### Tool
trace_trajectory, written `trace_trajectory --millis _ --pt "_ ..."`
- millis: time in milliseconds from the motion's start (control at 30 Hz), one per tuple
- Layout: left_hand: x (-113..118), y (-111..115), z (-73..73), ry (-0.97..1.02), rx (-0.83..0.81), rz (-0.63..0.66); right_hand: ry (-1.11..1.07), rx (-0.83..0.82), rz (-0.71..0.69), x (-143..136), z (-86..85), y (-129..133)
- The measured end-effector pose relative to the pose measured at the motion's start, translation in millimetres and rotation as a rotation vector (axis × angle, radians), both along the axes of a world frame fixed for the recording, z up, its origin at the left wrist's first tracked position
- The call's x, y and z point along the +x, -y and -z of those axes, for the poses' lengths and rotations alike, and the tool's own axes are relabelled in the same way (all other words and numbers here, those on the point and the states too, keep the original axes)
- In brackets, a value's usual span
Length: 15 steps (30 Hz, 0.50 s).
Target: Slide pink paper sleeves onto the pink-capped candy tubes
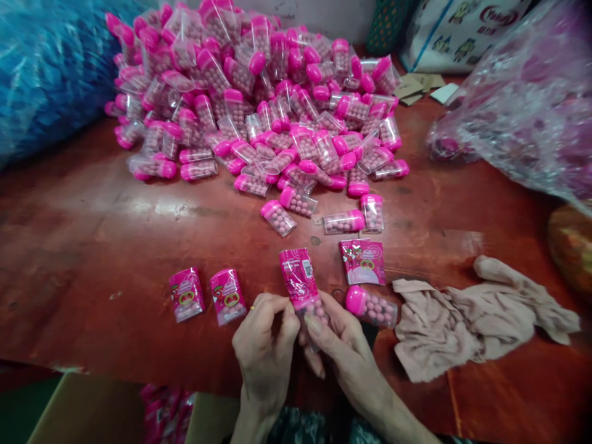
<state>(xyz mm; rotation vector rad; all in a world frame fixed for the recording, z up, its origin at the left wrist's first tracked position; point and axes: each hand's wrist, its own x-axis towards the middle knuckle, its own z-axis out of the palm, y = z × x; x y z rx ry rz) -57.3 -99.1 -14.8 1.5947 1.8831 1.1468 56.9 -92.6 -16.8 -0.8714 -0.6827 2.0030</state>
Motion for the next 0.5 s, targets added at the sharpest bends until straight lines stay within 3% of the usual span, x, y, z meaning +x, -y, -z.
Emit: trace_trajectory --millis 500 --pt "11 6 -2.4 0.171 0.020 -0.154 0.001 -0.025 0.034 -2 -3.7 4"
